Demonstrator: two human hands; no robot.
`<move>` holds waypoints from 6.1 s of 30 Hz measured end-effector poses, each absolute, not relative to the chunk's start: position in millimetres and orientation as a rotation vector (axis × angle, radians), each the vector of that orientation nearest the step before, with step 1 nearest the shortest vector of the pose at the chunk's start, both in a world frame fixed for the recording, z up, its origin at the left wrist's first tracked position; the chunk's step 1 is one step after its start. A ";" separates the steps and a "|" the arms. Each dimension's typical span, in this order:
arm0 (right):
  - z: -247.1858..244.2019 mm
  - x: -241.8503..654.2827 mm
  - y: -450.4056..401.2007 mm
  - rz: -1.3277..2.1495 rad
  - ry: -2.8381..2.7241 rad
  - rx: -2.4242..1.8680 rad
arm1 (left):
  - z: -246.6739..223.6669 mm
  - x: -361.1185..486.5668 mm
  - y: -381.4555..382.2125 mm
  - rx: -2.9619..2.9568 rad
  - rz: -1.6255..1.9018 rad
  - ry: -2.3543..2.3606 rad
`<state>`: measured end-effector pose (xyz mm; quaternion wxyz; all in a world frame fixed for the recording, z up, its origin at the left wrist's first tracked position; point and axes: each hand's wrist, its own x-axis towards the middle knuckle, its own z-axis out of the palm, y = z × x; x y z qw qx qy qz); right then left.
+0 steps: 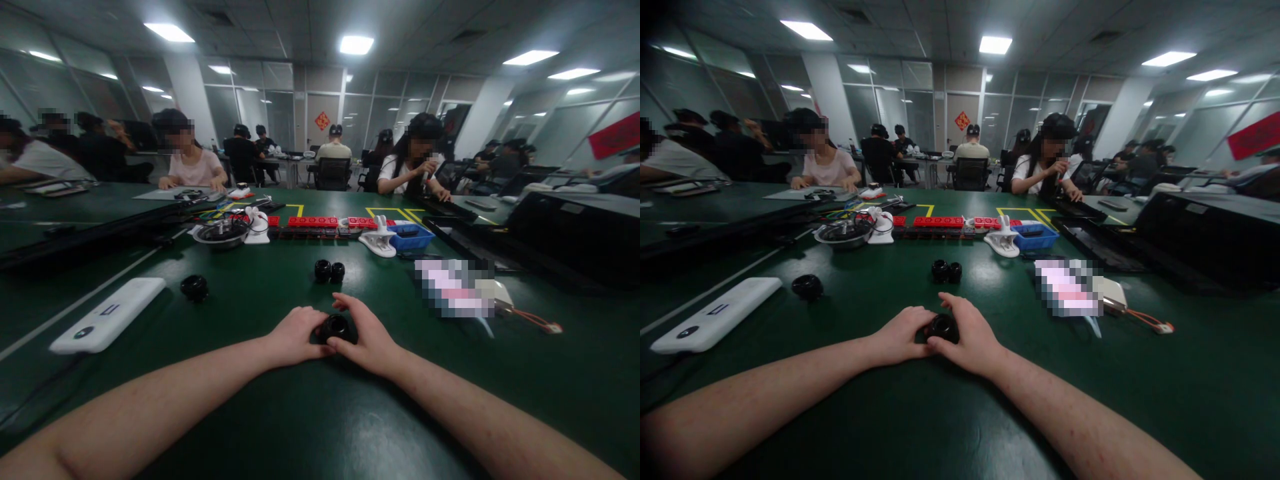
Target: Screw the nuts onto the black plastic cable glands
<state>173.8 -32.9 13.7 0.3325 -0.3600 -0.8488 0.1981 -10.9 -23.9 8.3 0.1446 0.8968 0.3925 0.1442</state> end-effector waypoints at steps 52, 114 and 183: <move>3.2 173.3 -27.8 0.620 -2.176 -0.957 | 2.2 -11.1 -18.6 2.603 0.387 1.122; 10.6 172.3 -33.7 0.537 -2.214 -0.916 | 5.8 -10.4 -22.0 2.614 0.408 1.112; 9.1 175.0 -32.7 0.541 -2.206 -0.860 | 10.5 -9.0 -24.1 2.574 0.404 1.124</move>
